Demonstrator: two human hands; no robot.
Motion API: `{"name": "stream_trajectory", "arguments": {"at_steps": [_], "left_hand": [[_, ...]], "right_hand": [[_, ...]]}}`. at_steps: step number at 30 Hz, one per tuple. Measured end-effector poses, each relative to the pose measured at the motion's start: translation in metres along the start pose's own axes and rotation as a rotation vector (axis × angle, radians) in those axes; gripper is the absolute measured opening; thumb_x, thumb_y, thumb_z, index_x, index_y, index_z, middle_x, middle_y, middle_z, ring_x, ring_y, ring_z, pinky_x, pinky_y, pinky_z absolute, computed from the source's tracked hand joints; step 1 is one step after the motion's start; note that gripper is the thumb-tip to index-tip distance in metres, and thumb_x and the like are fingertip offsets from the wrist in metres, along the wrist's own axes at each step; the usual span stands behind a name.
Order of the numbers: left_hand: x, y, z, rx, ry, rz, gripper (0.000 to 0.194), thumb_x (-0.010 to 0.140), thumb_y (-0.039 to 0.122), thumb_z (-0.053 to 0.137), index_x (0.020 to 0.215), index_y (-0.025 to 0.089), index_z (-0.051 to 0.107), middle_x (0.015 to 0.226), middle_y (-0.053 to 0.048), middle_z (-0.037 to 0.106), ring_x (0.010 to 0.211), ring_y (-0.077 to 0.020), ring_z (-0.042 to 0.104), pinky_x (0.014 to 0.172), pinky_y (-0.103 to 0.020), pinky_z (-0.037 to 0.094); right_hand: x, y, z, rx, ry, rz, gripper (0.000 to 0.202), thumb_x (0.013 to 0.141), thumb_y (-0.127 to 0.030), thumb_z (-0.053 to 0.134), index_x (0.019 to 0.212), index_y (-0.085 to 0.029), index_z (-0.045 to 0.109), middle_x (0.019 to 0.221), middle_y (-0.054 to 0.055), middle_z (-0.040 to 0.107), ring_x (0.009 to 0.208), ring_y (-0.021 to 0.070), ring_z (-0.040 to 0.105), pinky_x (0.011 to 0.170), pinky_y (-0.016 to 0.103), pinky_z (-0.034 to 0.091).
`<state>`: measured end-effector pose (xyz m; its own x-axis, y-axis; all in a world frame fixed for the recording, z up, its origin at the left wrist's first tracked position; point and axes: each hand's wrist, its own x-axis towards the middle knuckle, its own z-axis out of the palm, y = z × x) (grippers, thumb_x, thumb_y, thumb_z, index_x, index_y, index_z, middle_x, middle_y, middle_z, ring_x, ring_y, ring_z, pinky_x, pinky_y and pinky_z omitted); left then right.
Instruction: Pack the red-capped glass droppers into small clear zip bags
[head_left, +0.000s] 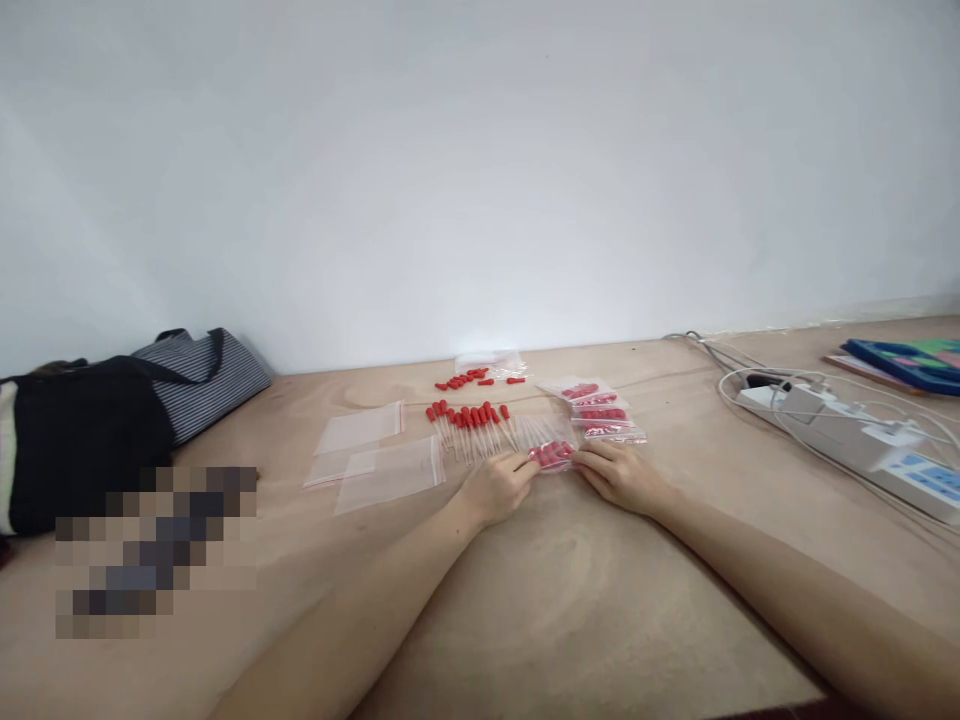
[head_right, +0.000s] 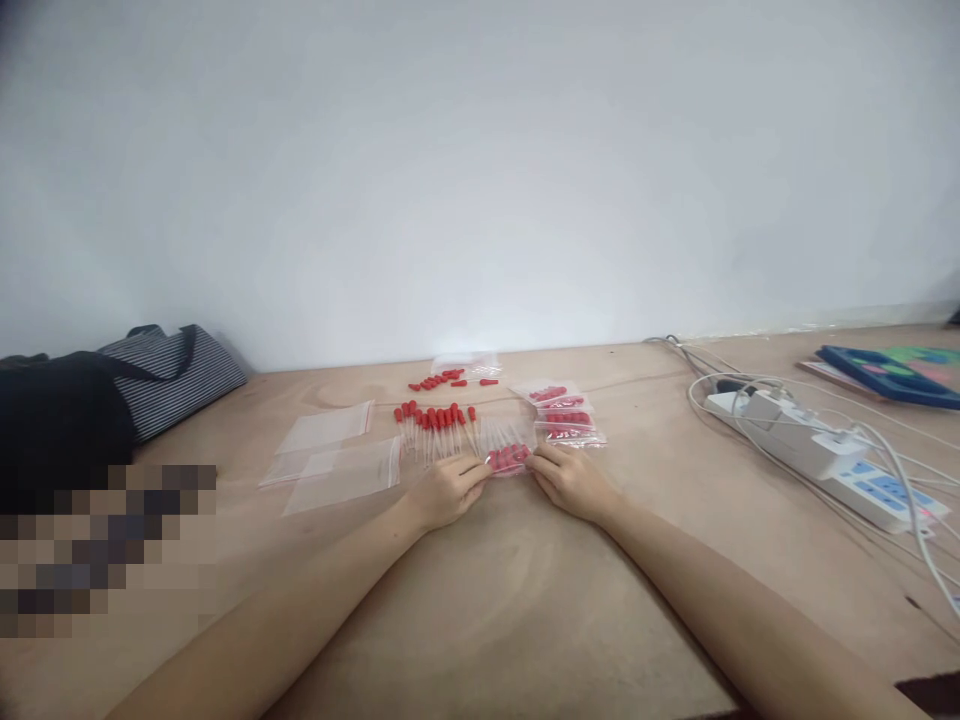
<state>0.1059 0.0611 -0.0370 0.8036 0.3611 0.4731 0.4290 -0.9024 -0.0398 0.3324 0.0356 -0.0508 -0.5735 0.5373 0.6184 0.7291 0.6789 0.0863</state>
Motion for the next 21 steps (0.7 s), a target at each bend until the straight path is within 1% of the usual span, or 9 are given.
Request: {"name": "stream_trajectory", "arguments": {"at_steps": [3,6,9,11,13,18,21], "left_hand": [[0.0,-0.006,-0.001,0.078,-0.013,0.067,0.027,0.087,0.011,0.032,0.081,0.013,0.058,0.073,-0.008,0.06,0.068,-0.019,0.056,0.062,-0.031,0.045],[0.0,-0.012,-0.004,0.142,-0.016,0.154,0.032,0.089,0.013,0.029,0.077,0.013,0.059,0.066,-0.007,0.059,0.063,-0.0177,0.054,0.059,-0.03,0.043],[0.002,-0.016,-0.008,0.192,-0.005,0.221,0.033,0.091,0.013,0.03,0.077,0.015,0.06,0.067,-0.006,0.06,0.066,-0.0166,0.054,0.063,-0.03,0.042],[0.004,-0.018,-0.009,0.229,0.019,0.23,0.03,0.091,0.012,0.032,0.08,0.015,0.06,0.073,-0.006,0.061,0.071,-0.0171,0.054,0.067,-0.031,0.04],[0.005,-0.019,-0.009,0.266,0.046,0.224,0.028,0.09,0.011,0.033,0.08,0.014,0.06,0.077,-0.007,0.061,0.073,-0.0176,0.053,0.067,-0.032,0.039],[0.007,-0.021,-0.005,0.326,0.087,0.236,0.029,0.088,0.008,0.035,0.07,0.013,0.058,0.064,-0.006,0.056,0.061,-0.0161,0.05,0.061,-0.03,0.036],[0.007,-0.021,-0.003,0.338,0.115,0.231,0.031,0.088,0.008,0.035,0.066,0.013,0.057,0.061,-0.005,0.054,0.059,-0.0158,0.048,0.061,-0.03,0.036]], "right_hand": [[-0.002,0.005,0.0,-0.048,0.012,-0.045,0.025,0.088,-0.019,0.036,0.086,-0.018,0.061,0.074,0.006,0.059,0.065,0.0137,0.053,0.06,0.027,0.04],[-0.002,0.01,0.0,-0.149,0.01,-0.137,0.024,0.087,-0.016,0.038,0.083,-0.017,0.062,0.067,0.006,0.058,0.062,0.0142,0.051,0.06,0.03,0.038],[-0.001,0.013,0.0,-0.227,0.023,-0.235,0.025,0.086,-0.012,0.037,0.083,-0.016,0.062,0.068,0.006,0.059,0.061,0.0142,0.049,0.06,0.031,0.037],[0.0,0.014,0.0,-0.255,0.03,-0.275,0.027,0.086,-0.011,0.036,0.081,-0.015,0.062,0.068,0.006,0.059,0.06,0.014,0.048,0.061,0.031,0.036],[0.002,0.014,0.0,-0.269,0.023,-0.293,0.028,0.087,-0.011,0.035,0.079,-0.016,0.062,0.067,0.005,0.059,0.059,0.0135,0.047,0.061,0.031,0.036],[0.004,0.013,0.001,-0.336,0.011,-0.286,0.028,0.087,-0.013,0.036,0.074,-0.017,0.061,0.064,0.003,0.056,0.059,0.0133,0.045,0.061,0.031,0.035],[0.006,0.012,0.0,-0.361,0.02,-0.283,0.027,0.086,-0.013,0.038,0.071,-0.018,0.06,0.063,0.002,0.056,0.06,0.0134,0.044,0.061,0.031,0.034]]}}
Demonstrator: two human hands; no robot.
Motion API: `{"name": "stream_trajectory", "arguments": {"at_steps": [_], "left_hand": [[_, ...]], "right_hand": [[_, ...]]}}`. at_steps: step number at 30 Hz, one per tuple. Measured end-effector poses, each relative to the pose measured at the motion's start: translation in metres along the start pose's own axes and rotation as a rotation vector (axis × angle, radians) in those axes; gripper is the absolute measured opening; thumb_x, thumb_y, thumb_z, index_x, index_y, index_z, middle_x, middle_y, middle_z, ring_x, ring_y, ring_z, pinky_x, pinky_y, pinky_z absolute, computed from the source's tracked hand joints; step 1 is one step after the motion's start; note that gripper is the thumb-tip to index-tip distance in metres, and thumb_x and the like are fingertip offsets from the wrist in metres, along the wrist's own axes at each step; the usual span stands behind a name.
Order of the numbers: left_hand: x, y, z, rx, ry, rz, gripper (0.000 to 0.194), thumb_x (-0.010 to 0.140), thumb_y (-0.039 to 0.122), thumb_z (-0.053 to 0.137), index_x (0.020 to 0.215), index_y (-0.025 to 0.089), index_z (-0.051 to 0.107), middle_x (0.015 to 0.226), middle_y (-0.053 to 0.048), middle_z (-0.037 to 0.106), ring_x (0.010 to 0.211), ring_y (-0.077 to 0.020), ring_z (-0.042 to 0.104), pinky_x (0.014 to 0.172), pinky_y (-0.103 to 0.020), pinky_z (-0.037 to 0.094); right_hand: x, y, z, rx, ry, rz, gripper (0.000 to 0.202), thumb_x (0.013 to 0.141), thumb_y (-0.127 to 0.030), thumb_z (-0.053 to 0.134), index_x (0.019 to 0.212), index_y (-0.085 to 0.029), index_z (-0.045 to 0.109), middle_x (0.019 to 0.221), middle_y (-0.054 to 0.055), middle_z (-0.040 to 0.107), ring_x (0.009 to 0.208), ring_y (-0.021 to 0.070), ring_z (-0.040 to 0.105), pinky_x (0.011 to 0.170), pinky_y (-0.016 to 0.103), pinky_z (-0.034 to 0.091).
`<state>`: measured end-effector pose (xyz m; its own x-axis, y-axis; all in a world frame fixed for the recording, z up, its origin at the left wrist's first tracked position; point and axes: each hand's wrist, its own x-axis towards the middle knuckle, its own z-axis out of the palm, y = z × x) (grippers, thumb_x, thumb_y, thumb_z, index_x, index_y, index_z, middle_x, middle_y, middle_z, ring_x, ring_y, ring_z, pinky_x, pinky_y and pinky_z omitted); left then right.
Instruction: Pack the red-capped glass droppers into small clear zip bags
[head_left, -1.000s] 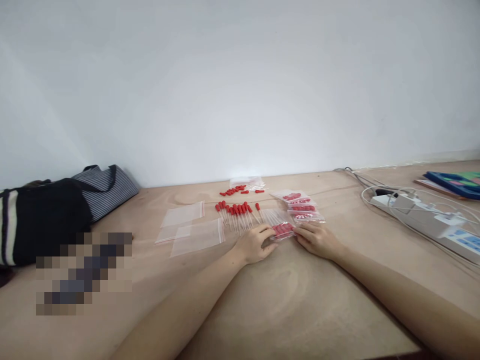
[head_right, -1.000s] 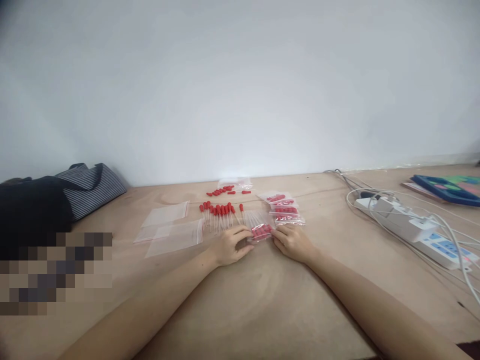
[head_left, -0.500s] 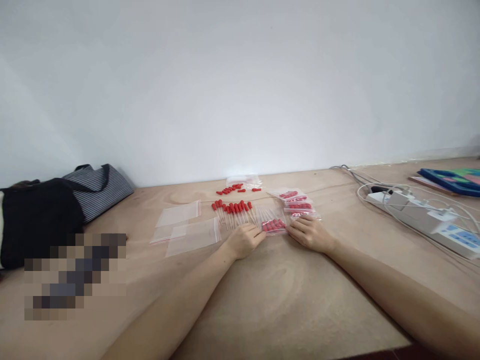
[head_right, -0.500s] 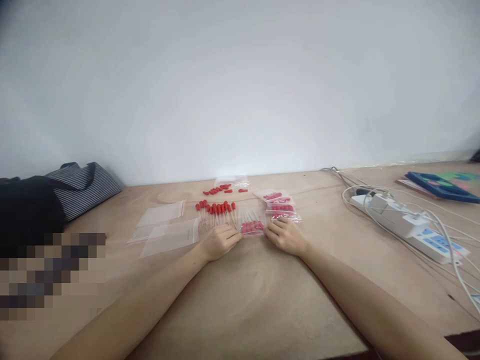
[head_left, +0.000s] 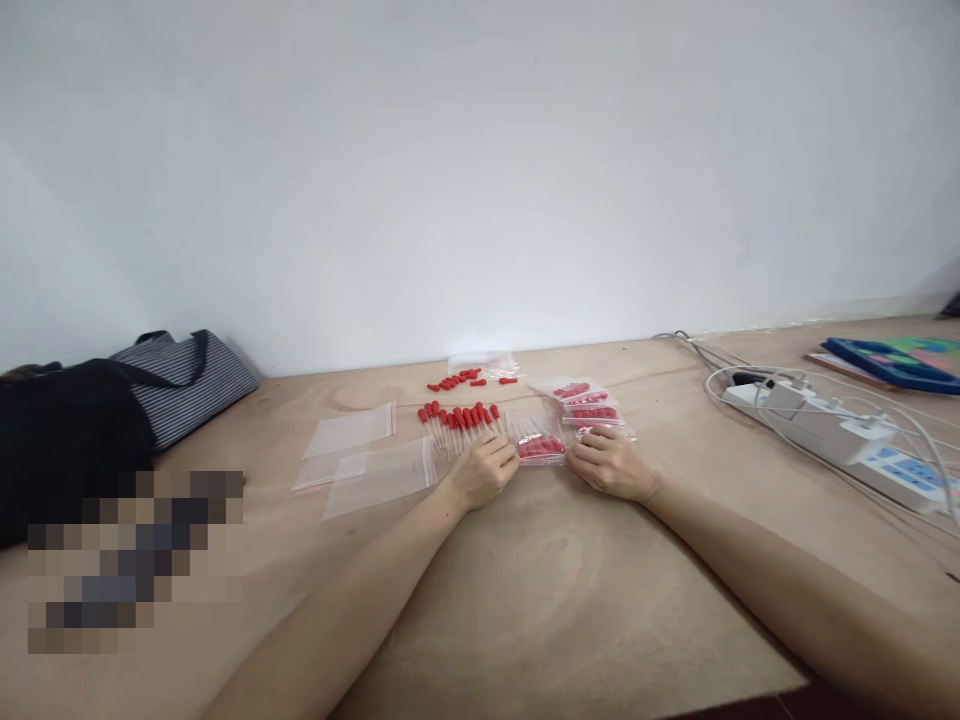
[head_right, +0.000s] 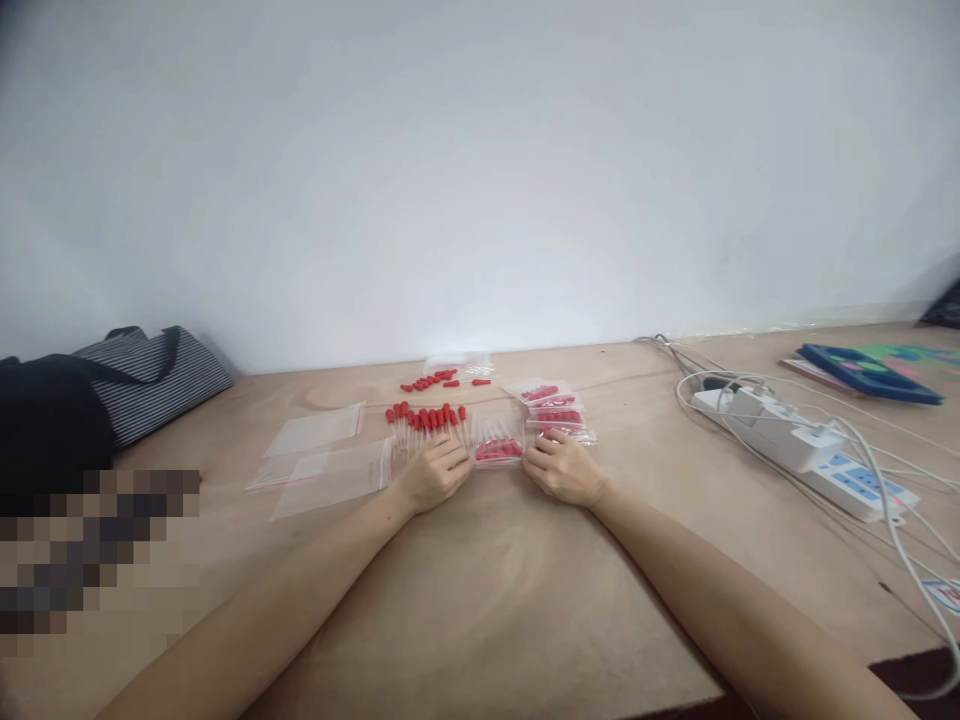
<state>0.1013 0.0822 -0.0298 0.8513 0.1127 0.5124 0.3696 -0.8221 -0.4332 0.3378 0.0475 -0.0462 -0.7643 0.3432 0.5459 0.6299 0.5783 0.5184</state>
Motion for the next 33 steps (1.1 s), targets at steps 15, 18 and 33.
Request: {"name": "stream_trajectory", "arguments": {"at_steps": [15,18,33], "left_hand": [[0.004,0.003,0.003,-0.022,0.119,-0.028,0.026,0.089,0.014,0.038,0.071,0.013,0.057,0.066,-0.004,0.056,0.066,-0.0156,0.05,0.064,-0.028,0.038],[0.007,0.004,0.004,-0.026,0.126,-0.008,0.03,0.089,0.014,0.037,0.066,0.013,0.056,0.061,-0.003,0.055,0.062,-0.0147,0.049,0.062,-0.027,0.038],[0.011,0.004,0.007,-0.02,0.153,0.029,0.03,0.089,0.014,0.037,0.066,0.013,0.057,0.064,-0.004,0.056,0.063,-0.0151,0.05,0.063,-0.028,0.04]], "right_hand": [[0.015,-0.01,0.002,-0.009,0.118,0.027,0.024,0.083,-0.014,0.045,0.063,-0.014,0.057,0.057,0.001,0.053,0.056,0.0111,0.04,0.057,0.028,0.027],[0.015,-0.01,0.003,-0.007,0.13,-0.015,0.024,0.083,-0.013,0.045,0.063,-0.014,0.057,0.058,0.001,0.053,0.056,0.0112,0.04,0.056,0.028,0.025],[0.029,-0.016,0.008,-0.011,0.184,-0.007,0.025,0.085,-0.014,0.042,0.064,-0.014,0.056,0.058,0.002,0.052,0.057,0.0116,0.041,0.053,0.027,0.023]]}}
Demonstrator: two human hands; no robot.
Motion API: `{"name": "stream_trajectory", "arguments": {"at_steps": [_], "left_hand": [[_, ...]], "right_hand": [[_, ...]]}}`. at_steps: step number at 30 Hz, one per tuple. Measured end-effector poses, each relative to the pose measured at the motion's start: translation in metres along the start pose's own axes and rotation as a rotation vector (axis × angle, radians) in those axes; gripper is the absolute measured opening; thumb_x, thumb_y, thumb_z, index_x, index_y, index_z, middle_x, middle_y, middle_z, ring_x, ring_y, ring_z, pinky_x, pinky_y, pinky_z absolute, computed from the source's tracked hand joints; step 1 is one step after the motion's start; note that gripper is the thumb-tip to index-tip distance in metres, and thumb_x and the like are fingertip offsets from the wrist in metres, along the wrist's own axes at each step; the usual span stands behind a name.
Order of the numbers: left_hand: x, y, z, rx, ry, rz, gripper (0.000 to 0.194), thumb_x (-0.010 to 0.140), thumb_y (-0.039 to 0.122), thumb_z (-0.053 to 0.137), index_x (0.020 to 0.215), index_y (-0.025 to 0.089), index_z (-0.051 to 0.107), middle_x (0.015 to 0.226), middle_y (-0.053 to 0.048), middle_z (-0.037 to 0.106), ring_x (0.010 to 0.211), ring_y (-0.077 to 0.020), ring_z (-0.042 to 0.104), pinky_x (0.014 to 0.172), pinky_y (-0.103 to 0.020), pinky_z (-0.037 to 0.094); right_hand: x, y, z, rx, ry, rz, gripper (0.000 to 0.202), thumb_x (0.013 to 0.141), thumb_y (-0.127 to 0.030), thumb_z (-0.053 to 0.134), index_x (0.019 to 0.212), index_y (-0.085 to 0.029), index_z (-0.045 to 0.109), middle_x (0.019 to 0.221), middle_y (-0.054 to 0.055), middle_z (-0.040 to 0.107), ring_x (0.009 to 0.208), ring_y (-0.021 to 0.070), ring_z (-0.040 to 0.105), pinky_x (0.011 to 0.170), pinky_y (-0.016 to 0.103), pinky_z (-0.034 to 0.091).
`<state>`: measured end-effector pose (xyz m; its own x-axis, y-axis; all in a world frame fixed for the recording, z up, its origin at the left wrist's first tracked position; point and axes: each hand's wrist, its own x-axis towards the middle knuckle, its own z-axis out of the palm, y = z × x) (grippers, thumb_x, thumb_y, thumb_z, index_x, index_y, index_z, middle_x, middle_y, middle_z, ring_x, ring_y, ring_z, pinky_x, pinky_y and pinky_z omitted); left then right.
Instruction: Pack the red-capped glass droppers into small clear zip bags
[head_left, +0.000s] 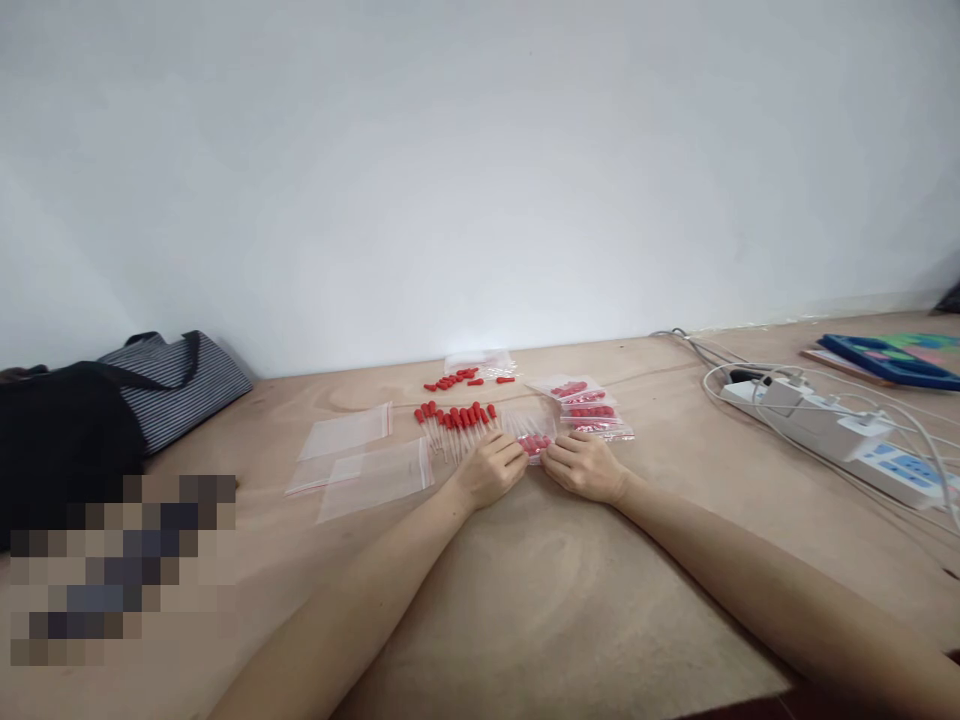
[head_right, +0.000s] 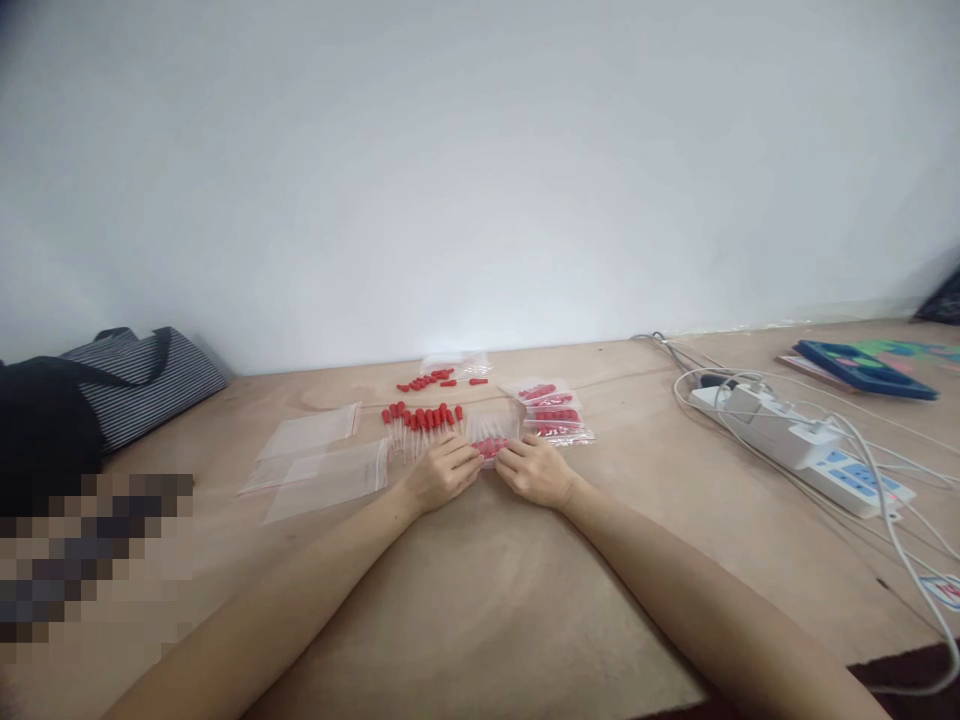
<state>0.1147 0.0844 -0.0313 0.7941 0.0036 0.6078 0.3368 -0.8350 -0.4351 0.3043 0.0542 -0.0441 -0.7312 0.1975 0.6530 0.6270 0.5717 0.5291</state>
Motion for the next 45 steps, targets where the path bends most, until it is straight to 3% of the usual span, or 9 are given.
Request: {"name": "stream_trajectory", "arguments": {"at_steps": [6,13,18,28,36,40,45], "left_hand": [[0.002,0.001,0.003,0.01,0.008,0.005,0.035,0.089,0.012,0.034,0.061,0.013,0.055,0.058,-0.003,0.053,0.059,-0.0144,0.049,0.062,-0.029,0.041],[-0.005,-0.004,-0.001,0.005,0.04,0.002,0.026,0.09,0.01,0.035,0.079,0.011,0.059,0.073,-0.006,0.06,0.07,-0.016,0.052,0.069,-0.03,0.043],[-0.005,-0.003,0.0,0.012,0.045,0.004,0.029,0.09,0.009,0.034,0.074,0.01,0.058,0.067,-0.007,0.058,0.066,-0.0161,0.05,0.067,-0.031,0.044],[-0.003,-0.001,0.001,-0.018,0.048,0.031,0.03,0.089,0.007,0.033,0.073,0.012,0.058,0.068,-0.006,0.059,0.071,-0.0157,0.052,0.072,-0.032,0.045],[-0.007,-0.003,-0.001,-0.039,0.039,-0.013,0.022,0.088,0.011,0.04,0.077,0.012,0.059,0.069,-0.004,0.061,0.067,-0.0148,0.054,0.069,-0.031,0.045],[-0.005,-0.004,-0.001,-0.076,0.004,-0.038,0.017,0.089,0.021,0.044,0.089,0.013,0.059,0.082,-0.006,0.063,0.078,-0.0171,0.055,0.074,-0.032,0.046],[-0.005,-0.006,0.003,-0.096,-0.016,-0.121,0.024,0.089,0.012,0.036,0.099,0.01,0.057,0.097,-0.011,0.062,0.093,-0.0218,0.054,0.079,-0.038,0.046]], "right_hand": [[0.007,-0.007,0.003,0.001,-0.023,0.046,0.024,0.085,-0.013,0.041,0.066,-0.014,0.057,0.058,0.002,0.051,0.059,0.0117,0.043,0.052,0.028,0.022],[0.002,-0.004,0.0,0.035,0.01,0.118,0.026,0.085,-0.015,0.042,0.062,-0.015,0.055,0.056,0.001,0.051,0.056,0.0109,0.041,0.053,0.027,0.022],[0.005,-0.005,-0.001,0.042,0.008,0.166,0.022,0.083,-0.017,0.044,0.065,-0.015,0.056,0.058,0.001,0.052,0.057,0.011,0.042,0.053,0.027,0.021],[0.01,-0.009,0.002,0.039,0.01,0.096,0.027,0.085,-0.013,0.04,0.06,-0.015,0.051,0.055,0.0,0.048,0.053,0.0107,0.04,0.052,0.027,0.021],[-0.016,0.01,-0.012,0.04,-0.063,0.156,0.018,0.084,-0.015,0.044,0.074,-0.015,0.059,0.064,0.002,0.056,0.061,0.0114,0.047,0.054,0.026,0.027],[-0.023,0.013,-0.017,0.076,-0.045,0.183,0.02,0.084,-0.012,0.042,0.073,-0.015,0.058,0.057,0.001,0.052,0.054,0.0099,0.044,0.051,0.025,0.027],[-0.016,0.005,-0.028,0.126,-0.041,0.129,0.019,0.083,-0.014,0.042,0.074,-0.015,0.058,0.056,0.001,0.05,0.052,0.0095,0.044,0.049,0.025,0.029]]}}
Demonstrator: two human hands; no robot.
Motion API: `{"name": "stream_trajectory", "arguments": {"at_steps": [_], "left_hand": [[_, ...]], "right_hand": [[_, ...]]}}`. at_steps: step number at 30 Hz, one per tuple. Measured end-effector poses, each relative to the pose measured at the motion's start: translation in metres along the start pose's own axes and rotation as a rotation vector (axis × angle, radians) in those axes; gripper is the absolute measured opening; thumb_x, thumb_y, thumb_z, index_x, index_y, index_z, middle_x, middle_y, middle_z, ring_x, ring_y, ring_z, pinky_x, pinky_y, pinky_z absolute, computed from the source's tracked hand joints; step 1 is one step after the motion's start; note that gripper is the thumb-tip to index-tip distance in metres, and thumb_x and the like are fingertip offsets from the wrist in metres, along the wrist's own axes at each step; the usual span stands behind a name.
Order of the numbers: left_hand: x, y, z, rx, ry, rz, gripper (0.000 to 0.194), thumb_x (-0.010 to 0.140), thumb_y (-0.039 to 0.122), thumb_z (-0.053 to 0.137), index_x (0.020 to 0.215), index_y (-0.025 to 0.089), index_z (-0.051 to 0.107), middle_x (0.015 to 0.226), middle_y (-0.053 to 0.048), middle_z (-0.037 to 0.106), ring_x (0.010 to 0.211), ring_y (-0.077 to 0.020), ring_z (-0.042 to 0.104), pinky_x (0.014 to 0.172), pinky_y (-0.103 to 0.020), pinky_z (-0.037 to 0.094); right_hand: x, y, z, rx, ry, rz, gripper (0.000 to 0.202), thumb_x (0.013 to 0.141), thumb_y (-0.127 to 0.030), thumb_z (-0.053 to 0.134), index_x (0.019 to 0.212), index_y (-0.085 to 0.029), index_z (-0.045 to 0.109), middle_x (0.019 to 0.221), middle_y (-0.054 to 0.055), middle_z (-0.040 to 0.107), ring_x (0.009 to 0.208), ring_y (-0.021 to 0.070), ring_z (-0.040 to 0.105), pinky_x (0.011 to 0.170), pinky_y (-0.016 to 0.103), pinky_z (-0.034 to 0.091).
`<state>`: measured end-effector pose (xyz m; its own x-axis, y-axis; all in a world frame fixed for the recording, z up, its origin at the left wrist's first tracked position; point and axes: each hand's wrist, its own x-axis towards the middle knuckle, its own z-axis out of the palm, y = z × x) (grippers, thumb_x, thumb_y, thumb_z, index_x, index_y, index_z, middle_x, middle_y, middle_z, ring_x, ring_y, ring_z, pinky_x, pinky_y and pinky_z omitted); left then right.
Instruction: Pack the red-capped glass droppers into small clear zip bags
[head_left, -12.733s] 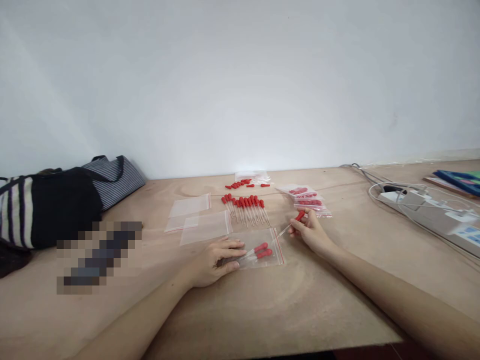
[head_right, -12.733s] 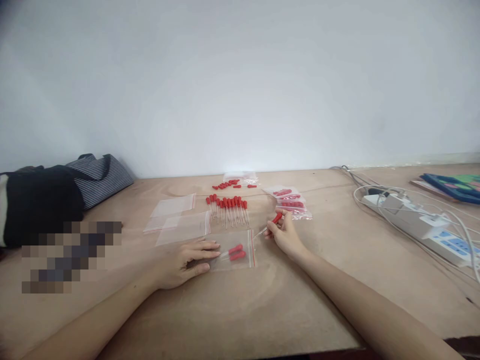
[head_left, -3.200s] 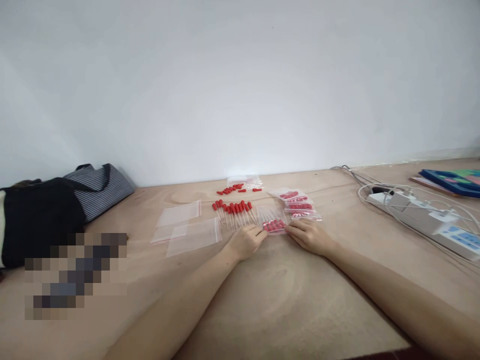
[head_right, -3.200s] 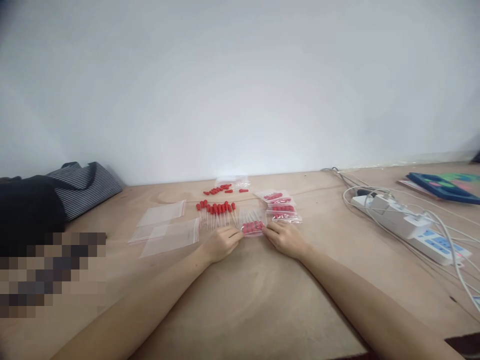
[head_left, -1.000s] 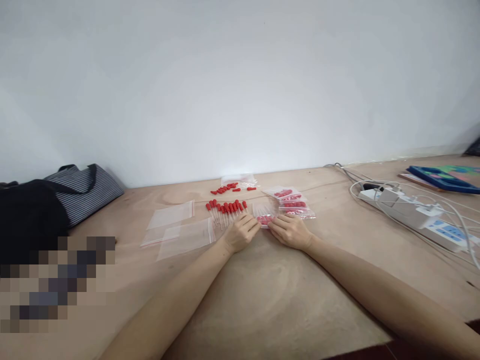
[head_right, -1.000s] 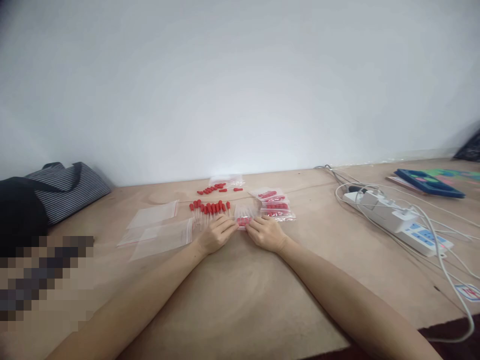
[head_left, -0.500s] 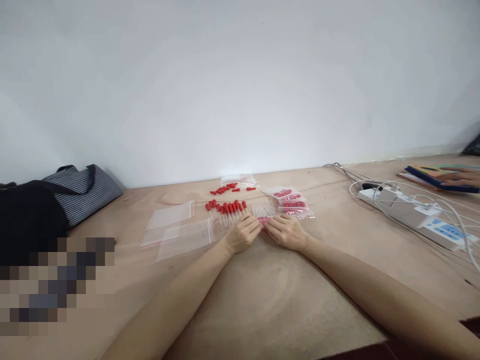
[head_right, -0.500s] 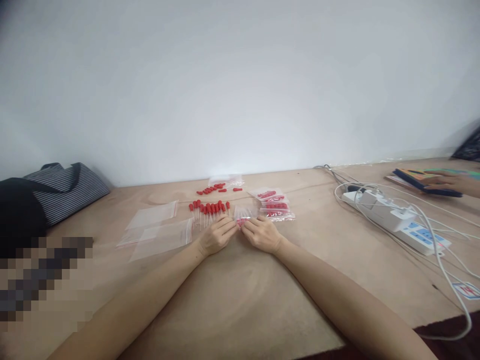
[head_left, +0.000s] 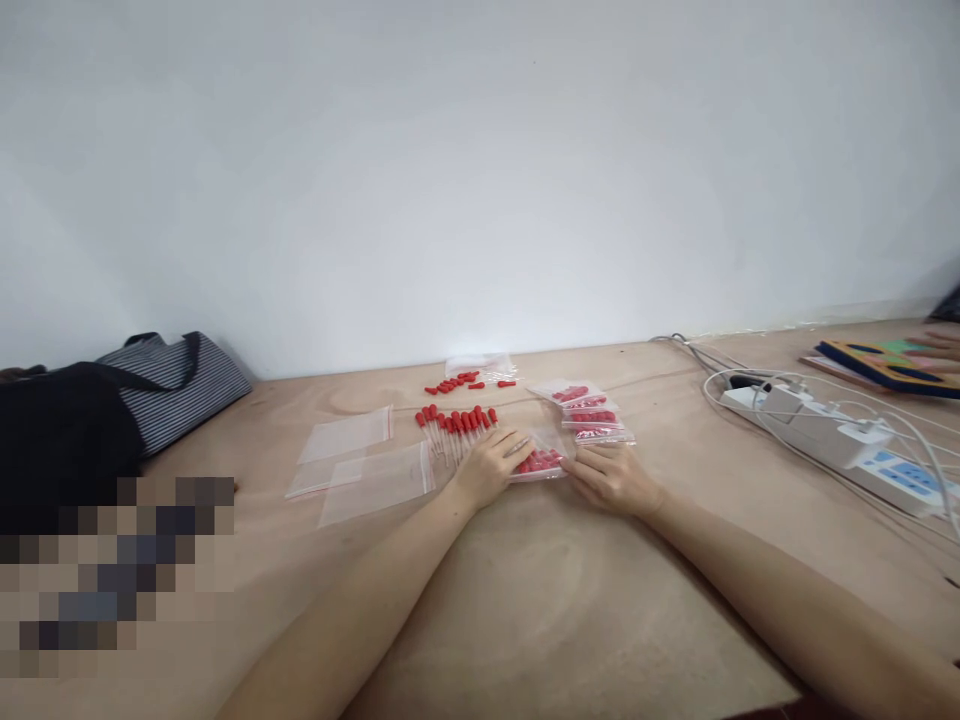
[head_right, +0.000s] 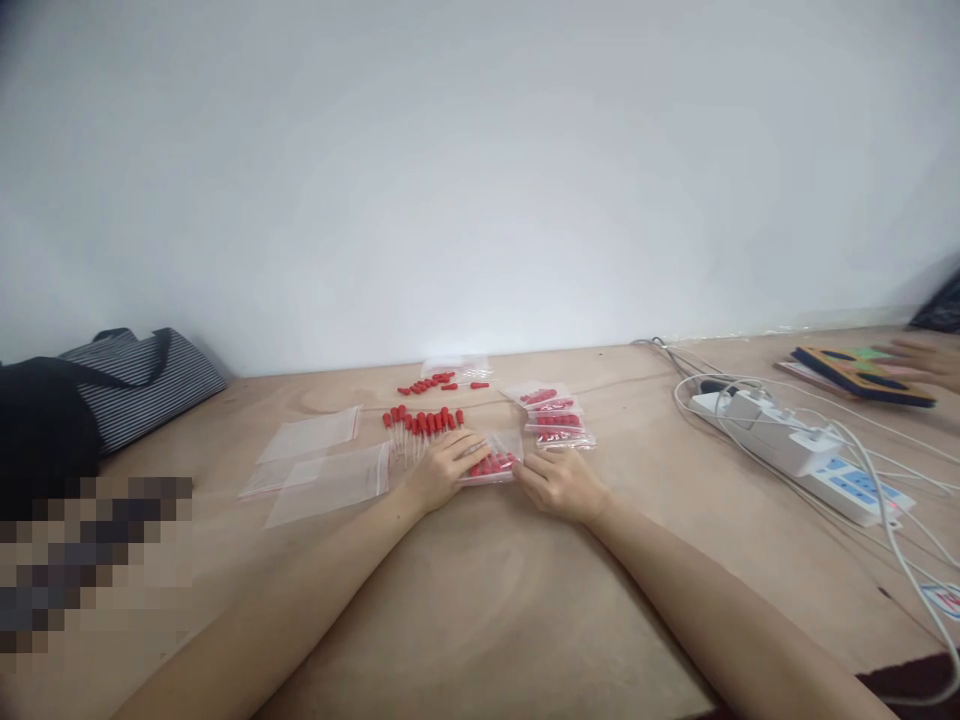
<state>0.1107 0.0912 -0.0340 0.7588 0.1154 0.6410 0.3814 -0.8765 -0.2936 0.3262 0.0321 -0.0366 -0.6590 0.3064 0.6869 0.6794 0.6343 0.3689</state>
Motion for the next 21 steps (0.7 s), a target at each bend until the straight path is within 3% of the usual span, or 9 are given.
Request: {"name": "stream_trajectory", "arguments": {"at_steps": [3,7,12,16,18,21], "left_hand": [[-0.001,-0.001,0.003,-0.029,-0.013,-0.003,0.022,0.089,0.013,0.038,0.097,0.012,0.058,0.097,-0.009,0.063,0.088,-0.0208,0.057,0.076,-0.037,0.048],[-0.003,0.002,0.002,-0.082,-0.022,0.021,0.024,0.09,0.012,0.036,0.104,0.014,0.056,0.098,-0.009,0.064,0.078,-0.0162,0.061,0.069,-0.03,0.051],[-0.007,0.006,-0.008,-0.145,0.033,-0.011,0.031,0.093,0.016,0.028,0.11,0.015,0.053,0.109,-0.01,0.06,0.095,-0.0148,0.059,0.079,-0.026,0.05],[-0.026,-0.006,-0.034,-0.171,0.084,-0.102,0.031,0.093,0.021,0.028,0.115,0.014,0.05,0.115,-0.013,0.055,0.103,-0.016,0.054,0.086,-0.028,0.047],[-0.046,-0.022,-0.053,-0.176,0.102,-0.159,0.033,0.091,0.027,0.035,0.118,0.013,0.049,0.118,-0.015,0.053,0.105,-0.0194,0.054,0.088,-0.031,0.046],[-0.085,-0.054,-0.083,-0.22,0.058,-0.35,0.035,0.086,0.033,0.044,0.117,0.018,0.052,0.12,-0.012,0.052,0.107,-0.0235,0.052,0.091,-0.036,0.043]], "right_hand": [[0.002,-0.004,-0.005,0.03,-0.028,-0.026,0.018,0.083,-0.017,0.042,0.077,-0.015,0.059,0.061,0.002,0.054,0.054,0.0099,0.047,0.051,0.025,0.032],[0.0,-0.004,-0.004,0.063,-0.091,-0.031,0.022,0.084,-0.021,0.041,0.095,-0.015,0.059,0.08,0.006,0.061,0.061,0.011,0.052,0.052,0.024,0.037],[-0.006,0.002,0.002,0.067,-0.116,0.015,0.03,0.083,-0.024,0.04,0.109,-0.017,0.053,0.095,0.01,0.06,0.07,0.0131,0.056,0.055,0.024,0.043],[-0.01,0.006,0.007,0.073,-0.116,0.104,0.027,0.084,-0.023,0.042,0.107,-0.016,0.054,0.098,0.01,0.06,0.071,0.0125,0.057,0.055,0.022,0.043],[-0.011,0.006,0.01,0.065,-0.115,0.127,0.025,0.084,-0.024,0.043,0.105,-0.015,0.055,0.096,0.009,0.06,0.069,0.0122,0.057,0.054,0.022,0.042],[-0.01,0.005,0.014,0.063,-0.122,0.12,0.022,0.084,-0.022,0.043,0.101,-0.017,0.056,0.095,0.008,0.06,0.067,0.0108,0.057,0.051,0.021,0.04]]}}
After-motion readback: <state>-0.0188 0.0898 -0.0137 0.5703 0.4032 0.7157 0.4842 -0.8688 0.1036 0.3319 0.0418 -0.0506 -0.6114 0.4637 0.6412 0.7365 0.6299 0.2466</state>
